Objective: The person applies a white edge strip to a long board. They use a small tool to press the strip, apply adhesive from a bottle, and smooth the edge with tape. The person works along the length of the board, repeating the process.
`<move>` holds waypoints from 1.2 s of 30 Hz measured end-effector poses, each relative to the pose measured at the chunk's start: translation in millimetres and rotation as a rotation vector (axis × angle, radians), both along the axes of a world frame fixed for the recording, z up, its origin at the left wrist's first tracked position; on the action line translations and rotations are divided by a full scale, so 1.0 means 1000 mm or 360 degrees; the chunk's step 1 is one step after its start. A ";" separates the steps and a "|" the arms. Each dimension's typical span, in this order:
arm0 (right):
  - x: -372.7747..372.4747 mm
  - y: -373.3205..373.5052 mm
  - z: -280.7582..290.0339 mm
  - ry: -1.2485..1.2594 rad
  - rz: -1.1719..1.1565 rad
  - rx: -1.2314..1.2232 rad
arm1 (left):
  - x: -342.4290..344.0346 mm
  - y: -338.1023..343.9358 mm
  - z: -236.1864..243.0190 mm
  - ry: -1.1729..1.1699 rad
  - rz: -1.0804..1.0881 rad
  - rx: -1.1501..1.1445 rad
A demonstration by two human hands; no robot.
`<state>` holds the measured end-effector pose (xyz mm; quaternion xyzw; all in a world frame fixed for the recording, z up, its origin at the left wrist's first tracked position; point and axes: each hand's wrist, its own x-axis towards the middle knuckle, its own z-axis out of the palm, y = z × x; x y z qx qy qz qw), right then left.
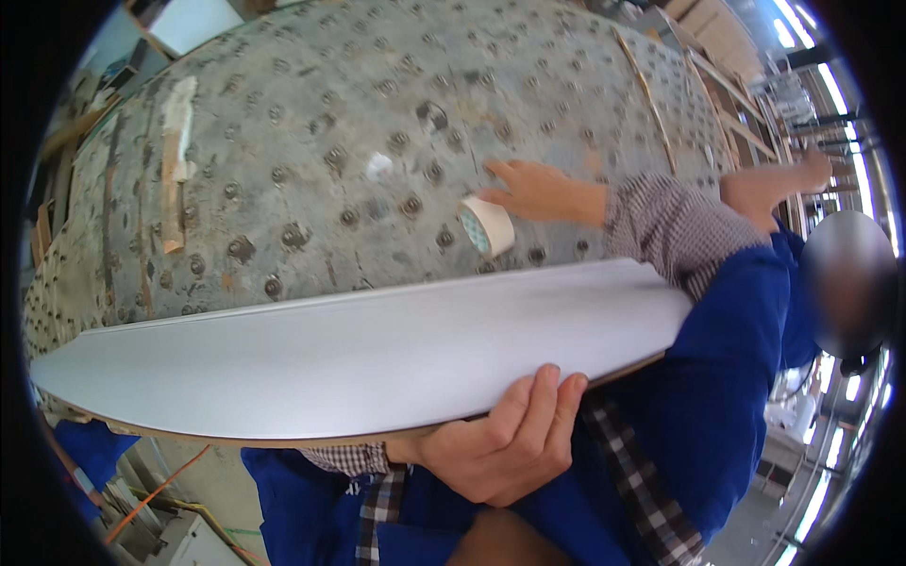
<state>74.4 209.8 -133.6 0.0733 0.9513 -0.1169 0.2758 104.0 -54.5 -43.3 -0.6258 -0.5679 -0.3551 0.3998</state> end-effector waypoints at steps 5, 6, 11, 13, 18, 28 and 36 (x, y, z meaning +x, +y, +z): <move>-0.007 -0.027 -0.015 -0.0124 -0.0062 -0.0462 | 0.002 0.002 -0.002 -0.0074 -0.0050 0.0049; -0.012 -0.023 -0.010 -0.0153 0.0030 -0.0393 | 0.001 0.002 -0.003 -0.0081 -0.0055 0.0053; -0.020 -0.010 0.084 0.0347 -0.0077 -0.0044 | -0.007 0.000 -0.003 0.0003 -0.0172 0.0070; 0.007 -0.015 0.144 0.0728 -0.0482 -0.0291 | -0.011 0.006 -0.002 0.0125 -0.0267 0.0117; 0.072 -0.086 0.233 0.1277 -0.0224 -0.0445 | -0.018 0.002 -0.007 0.0149 -0.0283 0.0139; 0.108 -0.133 0.222 0.1491 0.0043 0.0072 | -0.031 -0.048 0.022 -0.0124 0.0552 -0.0543; 0.115 -0.135 0.241 0.2075 0.0066 -0.0125 | -0.034 -0.045 0.013 0.0116 0.0613 -0.0455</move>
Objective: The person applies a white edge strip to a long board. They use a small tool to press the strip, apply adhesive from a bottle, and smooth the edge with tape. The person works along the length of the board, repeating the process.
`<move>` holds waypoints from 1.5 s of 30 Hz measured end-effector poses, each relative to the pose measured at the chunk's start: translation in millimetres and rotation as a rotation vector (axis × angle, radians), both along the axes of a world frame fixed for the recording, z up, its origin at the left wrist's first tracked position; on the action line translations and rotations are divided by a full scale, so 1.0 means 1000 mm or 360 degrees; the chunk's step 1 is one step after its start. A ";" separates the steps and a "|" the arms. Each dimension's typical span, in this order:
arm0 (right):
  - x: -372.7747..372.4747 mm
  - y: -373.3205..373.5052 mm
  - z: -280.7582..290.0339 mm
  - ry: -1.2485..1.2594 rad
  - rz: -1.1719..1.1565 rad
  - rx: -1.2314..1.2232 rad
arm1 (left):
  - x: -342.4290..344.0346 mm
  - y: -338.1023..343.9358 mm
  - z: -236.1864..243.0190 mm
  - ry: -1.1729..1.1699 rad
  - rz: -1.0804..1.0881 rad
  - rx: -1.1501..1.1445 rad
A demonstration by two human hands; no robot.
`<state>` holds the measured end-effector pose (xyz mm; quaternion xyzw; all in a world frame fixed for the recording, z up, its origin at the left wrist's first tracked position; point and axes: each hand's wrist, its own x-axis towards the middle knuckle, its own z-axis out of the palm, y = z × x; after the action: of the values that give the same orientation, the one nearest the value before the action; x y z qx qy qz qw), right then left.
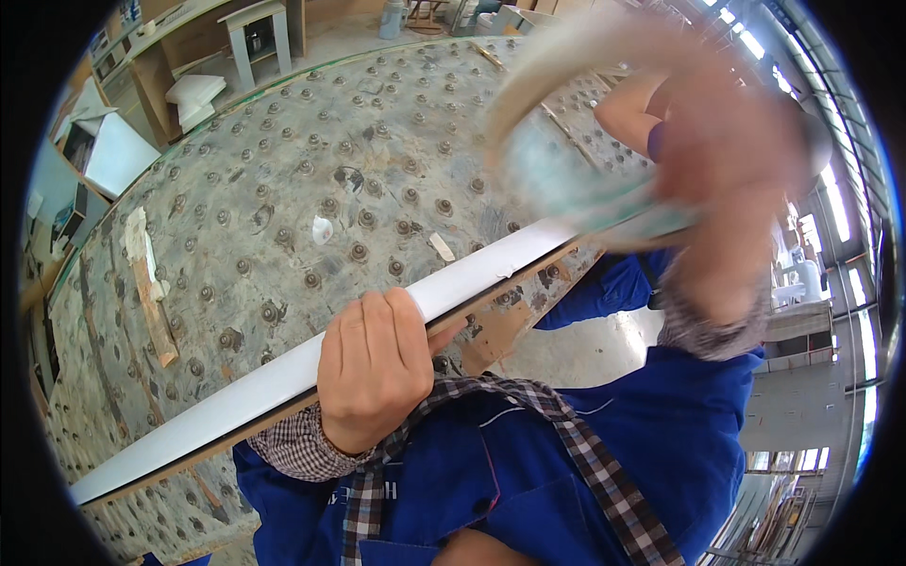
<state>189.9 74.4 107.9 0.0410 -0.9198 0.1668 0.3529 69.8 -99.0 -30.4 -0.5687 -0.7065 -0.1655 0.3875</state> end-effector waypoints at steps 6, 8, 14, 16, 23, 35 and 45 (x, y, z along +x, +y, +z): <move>-0.006 -0.017 -0.017 -0.0329 -0.0359 0.0105 | -0.001 0.002 -0.001 0.0025 0.0005 0.0029; -0.002 -0.012 0.002 -0.0093 -0.0412 -0.0068 | -0.003 0.002 -0.002 0.0049 0.0016 0.0048; -0.004 -0.020 -0.029 -0.0483 -0.0378 0.0019 | -0.002 0.007 -0.002 0.0042 -0.0030 0.0059; -0.016 -0.005 -0.021 -0.0342 -0.0193 0.0187 | -0.005 0.004 -0.001 0.0057 -0.0010 0.0030; -0.021 -0.002 -0.036 -0.0621 -0.0398 -0.0052 | -0.006 0.007 -0.002 0.0107 -0.0047 0.0097; -0.009 -0.005 -0.025 -0.0693 -0.0397 -0.0061 | -0.005 0.005 -0.008 0.0094 -0.0007 0.0114; 0.011 -0.014 -0.032 -0.0373 -0.0306 0.0029 | -0.004 0.002 -0.002 0.0049 -0.0018 0.0065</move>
<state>200.9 60.7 76.3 -0.0638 -0.9558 0.1276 0.2571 65.5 -96.8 -32.2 -0.5672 -0.6936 -0.1734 0.4088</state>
